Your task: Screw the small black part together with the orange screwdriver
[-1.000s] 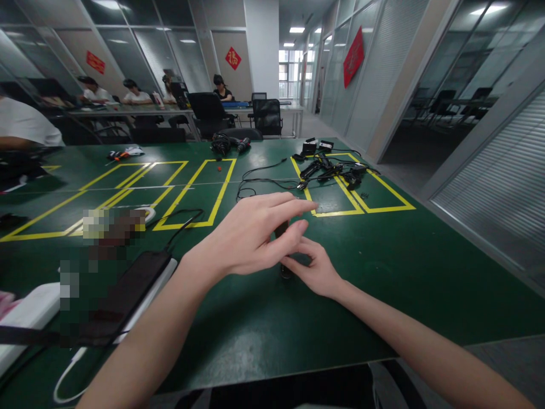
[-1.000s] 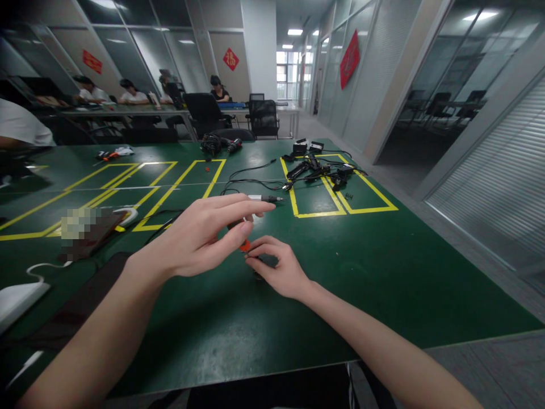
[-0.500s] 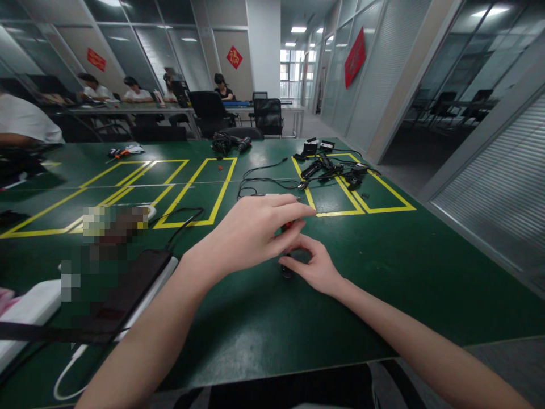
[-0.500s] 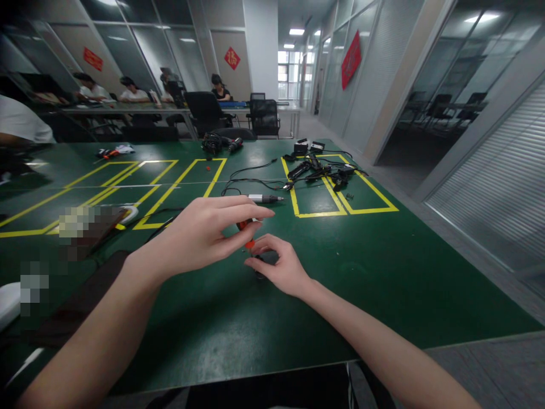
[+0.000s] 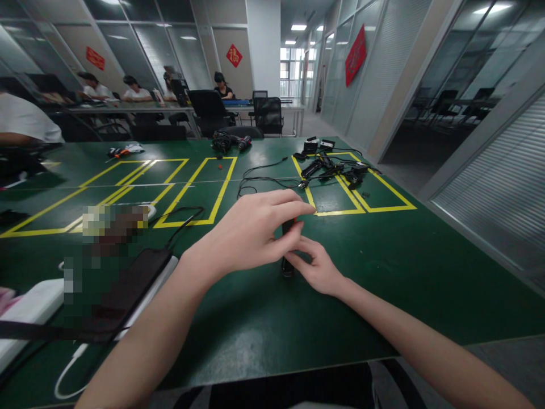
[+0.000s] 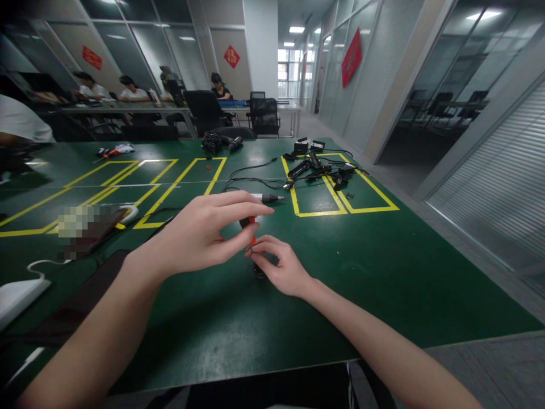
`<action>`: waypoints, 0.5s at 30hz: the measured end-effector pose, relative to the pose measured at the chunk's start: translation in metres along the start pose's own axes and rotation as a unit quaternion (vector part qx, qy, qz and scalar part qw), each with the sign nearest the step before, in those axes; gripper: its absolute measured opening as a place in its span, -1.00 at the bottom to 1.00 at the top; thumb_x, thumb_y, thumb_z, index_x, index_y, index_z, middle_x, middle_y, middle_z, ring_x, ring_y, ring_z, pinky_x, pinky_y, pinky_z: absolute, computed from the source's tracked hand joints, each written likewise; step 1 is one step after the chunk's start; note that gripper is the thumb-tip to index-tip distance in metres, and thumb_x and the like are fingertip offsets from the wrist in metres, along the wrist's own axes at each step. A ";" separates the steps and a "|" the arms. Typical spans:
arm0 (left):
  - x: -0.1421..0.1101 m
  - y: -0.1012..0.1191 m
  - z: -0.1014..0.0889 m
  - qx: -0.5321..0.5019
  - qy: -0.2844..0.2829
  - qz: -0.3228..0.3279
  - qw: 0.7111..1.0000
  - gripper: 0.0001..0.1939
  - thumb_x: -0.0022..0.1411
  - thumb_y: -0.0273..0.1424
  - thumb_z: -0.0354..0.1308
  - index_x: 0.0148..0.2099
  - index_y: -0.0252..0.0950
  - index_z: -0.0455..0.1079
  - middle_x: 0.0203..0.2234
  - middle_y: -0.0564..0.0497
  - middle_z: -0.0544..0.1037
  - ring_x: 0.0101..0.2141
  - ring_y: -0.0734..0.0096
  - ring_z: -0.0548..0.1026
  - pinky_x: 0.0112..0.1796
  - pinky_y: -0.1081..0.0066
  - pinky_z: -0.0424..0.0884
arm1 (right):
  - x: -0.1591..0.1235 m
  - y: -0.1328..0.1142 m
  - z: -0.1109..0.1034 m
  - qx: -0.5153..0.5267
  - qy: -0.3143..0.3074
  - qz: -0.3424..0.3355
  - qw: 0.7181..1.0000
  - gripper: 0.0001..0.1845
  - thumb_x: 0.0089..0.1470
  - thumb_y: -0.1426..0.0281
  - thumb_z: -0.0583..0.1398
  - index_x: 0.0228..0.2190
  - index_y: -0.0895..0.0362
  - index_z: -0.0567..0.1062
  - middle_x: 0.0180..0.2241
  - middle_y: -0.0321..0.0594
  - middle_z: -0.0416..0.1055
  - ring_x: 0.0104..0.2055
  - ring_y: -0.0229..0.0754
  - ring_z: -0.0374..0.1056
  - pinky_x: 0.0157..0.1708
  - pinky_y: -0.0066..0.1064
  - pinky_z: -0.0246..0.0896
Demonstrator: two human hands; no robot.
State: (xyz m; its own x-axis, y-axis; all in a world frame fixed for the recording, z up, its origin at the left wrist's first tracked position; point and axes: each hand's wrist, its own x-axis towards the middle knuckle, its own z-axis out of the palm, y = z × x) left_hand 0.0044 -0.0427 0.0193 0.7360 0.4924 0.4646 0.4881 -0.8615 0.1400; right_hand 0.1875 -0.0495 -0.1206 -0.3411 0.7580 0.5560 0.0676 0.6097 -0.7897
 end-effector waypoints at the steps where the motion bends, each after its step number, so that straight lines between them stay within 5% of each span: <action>1: 0.000 0.000 0.000 0.001 -0.004 -0.001 1.000 -0.67 0.41 -0.46 0.03 0.11 -0.27 0.51 -0.07 -0.06 0.61 -0.15 0.30 0.59 -0.15 0.36 0.46 | 0.000 -0.001 0.000 0.001 -0.002 -0.002 1.000 -0.86 0.32 0.40 0.22 -0.26 0.08 0.61 -0.20 -0.17 0.58 -0.13 -0.13 0.51 -0.06 -0.24 0.46; 6: 0.001 -0.001 0.001 0.015 -0.035 -0.013 0.999 -0.66 0.39 -0.53 0.01 0.08 -0.25 0.52 -0.15 -0.03 0.61 -0.19 0.33 0.59 -0.21 0.40 0.43 | 0.001 0.000 0.001 0.002 0.006 -0.003 1.000 -0.97 0.22 0.39 0.32 -0.30 0.08 0.59 -0.22 -0.20 0.58 -0.15 -0.12 0.51 -0.05 -0.23 0.44; 15: -0.001 0.000 -0.001 0.020 -0.039 -0.014 0.999 -0.70 0.38 -0.47 0.05 0.07 -0.24 0.53 -0.14 -0.03 0.61 -0.21 0.32 0.60 -0.24 0.41 0.42 | 0.001 0.004 0.001 0.016 0.042 0.032 0.998 -0.87 0.13 0.38 0.40 -0.40 0.08 0.56 -0.35 -0.27 0.55 -0.27 -0.16 0.48 -0.20 -0.29 0.42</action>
State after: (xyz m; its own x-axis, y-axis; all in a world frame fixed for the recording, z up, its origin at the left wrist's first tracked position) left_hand 0.0035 -0.0434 0.0202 0.7555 0.5252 0.3916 0.5257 -0.8427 0.1160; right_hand 0.1868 -0.0467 -0.1233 -0.2563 0.8125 0.5236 0.0558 0.5533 -0.8311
